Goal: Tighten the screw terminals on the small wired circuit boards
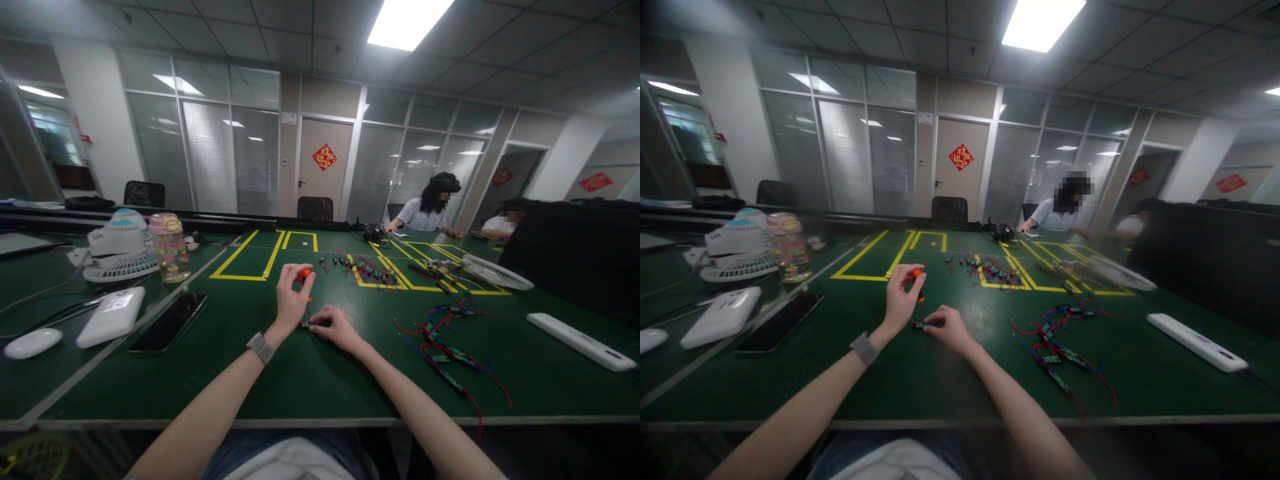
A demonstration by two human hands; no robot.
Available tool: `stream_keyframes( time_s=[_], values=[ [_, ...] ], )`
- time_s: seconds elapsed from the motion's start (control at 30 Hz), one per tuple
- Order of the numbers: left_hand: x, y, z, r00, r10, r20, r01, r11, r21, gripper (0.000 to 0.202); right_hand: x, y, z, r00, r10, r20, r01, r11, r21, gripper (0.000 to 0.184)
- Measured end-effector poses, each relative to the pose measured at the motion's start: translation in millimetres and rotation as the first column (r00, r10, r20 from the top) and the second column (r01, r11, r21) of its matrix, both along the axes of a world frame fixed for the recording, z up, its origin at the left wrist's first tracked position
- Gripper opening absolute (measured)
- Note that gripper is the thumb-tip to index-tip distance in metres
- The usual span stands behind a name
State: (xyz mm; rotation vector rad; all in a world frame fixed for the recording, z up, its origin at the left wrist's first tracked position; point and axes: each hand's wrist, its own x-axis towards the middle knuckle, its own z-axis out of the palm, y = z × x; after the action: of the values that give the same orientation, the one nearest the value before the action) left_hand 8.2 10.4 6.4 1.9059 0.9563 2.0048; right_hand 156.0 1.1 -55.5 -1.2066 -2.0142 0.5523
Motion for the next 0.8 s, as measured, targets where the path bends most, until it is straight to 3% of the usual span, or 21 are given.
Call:
stream_keyframes(
  time_s=[0.2,0.47,0.67,0.8],
  values=[
    [0.3,-2.9,-0.2,0.996,-0.082,-0.023,0.082,0.997,0.007,0.025,-0.5,1.7,-2.4,1.0,0.001,0.001,-0.001,1.0,0.005,0.017],
    [1.8,-3.3,0.3,0.997,0.061,-0.055,-0.057,0.996,0.073,0.014,-2.0,-1.0,1.2,1.0,-0.008,0.005,0.008,1.0,-0.005,0.017],
    [2.6,-4.8,-1.4,0.993,-0.108,-0.053,0.109,0.994,0.03,0.028,-1.7,-0.6,1.0,1.0,-0.008,0.005,0.008,1.0,-0.013,0.017],
    [4.3,-7.5,1.6,0.996,-0.063,-0.057,0.066,0.996,0.053,0.021,-1.5,-0.4,0.9,1.0,-0.003,0.013,0.003,1.0,-0.003,0.016]
  ],
)
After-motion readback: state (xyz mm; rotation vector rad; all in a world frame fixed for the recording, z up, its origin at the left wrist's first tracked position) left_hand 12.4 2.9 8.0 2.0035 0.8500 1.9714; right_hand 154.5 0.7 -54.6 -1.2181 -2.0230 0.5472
